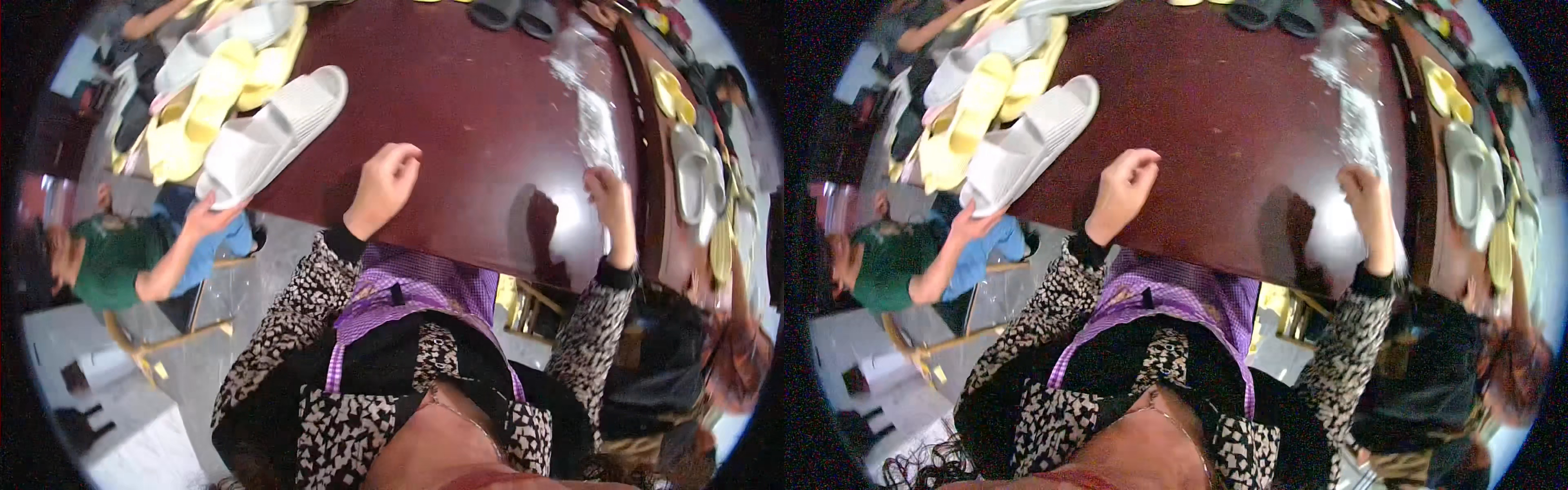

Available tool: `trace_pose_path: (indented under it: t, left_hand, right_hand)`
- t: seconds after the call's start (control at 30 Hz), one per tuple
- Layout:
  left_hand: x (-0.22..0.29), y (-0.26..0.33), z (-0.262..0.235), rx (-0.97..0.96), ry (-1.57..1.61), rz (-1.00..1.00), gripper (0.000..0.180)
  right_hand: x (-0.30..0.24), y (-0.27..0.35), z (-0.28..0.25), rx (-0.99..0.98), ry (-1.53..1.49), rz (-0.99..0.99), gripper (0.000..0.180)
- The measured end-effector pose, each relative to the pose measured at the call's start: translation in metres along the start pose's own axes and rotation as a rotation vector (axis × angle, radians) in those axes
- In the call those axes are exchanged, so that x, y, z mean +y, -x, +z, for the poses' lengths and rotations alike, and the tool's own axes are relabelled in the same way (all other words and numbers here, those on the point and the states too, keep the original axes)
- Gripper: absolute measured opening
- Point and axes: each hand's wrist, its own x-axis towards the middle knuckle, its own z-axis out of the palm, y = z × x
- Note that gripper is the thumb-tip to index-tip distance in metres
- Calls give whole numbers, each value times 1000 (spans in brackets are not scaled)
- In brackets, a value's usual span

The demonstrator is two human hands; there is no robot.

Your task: The person pairs slippers by threading plastic tag fasteners through each pair of slippers and fastening the ends together by hand.

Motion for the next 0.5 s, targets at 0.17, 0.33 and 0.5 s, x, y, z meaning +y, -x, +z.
trace_pose_path:
  t: [0.17, 0.33, 0.5]
  left_hand:
    - [38, 4, -62, 169, -397, 495, 16]
    - [-22, -16, -195, 458, -1054, 153, 30]
    - [-62, 2, -243, 582, -1004, -100, 38]
  right_hand:
    - [-19, 43, 41, -19, -15, -158, 17]
    - [-26, 57, 60, -25, -54, -157, 17]
    - [-25, 60, 58, -98, -56, -106, 17]
